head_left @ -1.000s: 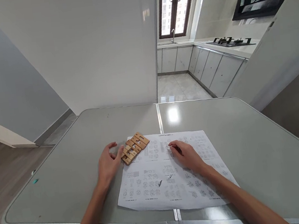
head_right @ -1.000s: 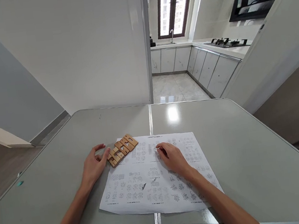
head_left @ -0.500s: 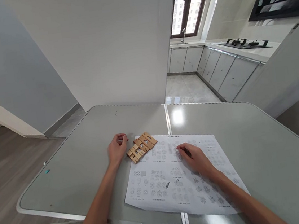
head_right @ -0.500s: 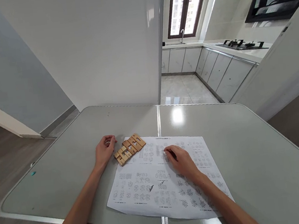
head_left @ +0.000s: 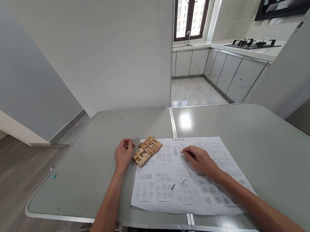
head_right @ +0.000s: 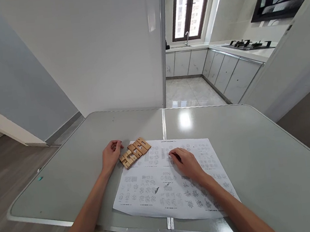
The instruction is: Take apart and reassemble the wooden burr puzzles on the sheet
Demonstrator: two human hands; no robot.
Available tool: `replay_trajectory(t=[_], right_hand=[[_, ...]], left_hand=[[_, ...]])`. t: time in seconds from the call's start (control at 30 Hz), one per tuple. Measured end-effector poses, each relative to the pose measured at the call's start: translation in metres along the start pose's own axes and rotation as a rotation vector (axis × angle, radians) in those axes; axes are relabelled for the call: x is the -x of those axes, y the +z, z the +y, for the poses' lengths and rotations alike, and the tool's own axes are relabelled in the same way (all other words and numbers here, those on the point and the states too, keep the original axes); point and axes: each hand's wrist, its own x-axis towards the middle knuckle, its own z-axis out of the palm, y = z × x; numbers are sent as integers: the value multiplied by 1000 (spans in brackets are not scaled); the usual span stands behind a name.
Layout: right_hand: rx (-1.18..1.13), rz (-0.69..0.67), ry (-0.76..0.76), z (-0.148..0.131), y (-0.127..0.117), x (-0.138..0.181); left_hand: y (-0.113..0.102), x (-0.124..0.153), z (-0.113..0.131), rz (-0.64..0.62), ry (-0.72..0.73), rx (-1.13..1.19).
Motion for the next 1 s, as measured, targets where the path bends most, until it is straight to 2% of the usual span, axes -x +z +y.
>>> replay_trajectory(t=[0.47,0.57,0.67,0.8,0.9,1.0], right_hand=[[-13,-2,10,-5,-1,-2],[-30,-11,22,-7,-2,-1],[-35,-9,35,-10,-4,-1],[-32,-10,38,-13,-5,-2],[-29,-15,28,-13,-6,-2],[-32,-6,12,-13,-6,-2]], left_hand=[[-3,7,3,8,44,-68],[-4,19,13,-13,107,-112],[0,33,25,-79,235,-148],[14,46,35,-199,396,-421],[28,49,35,-250,429,-635],[39,49,33,-258,440,-753]])
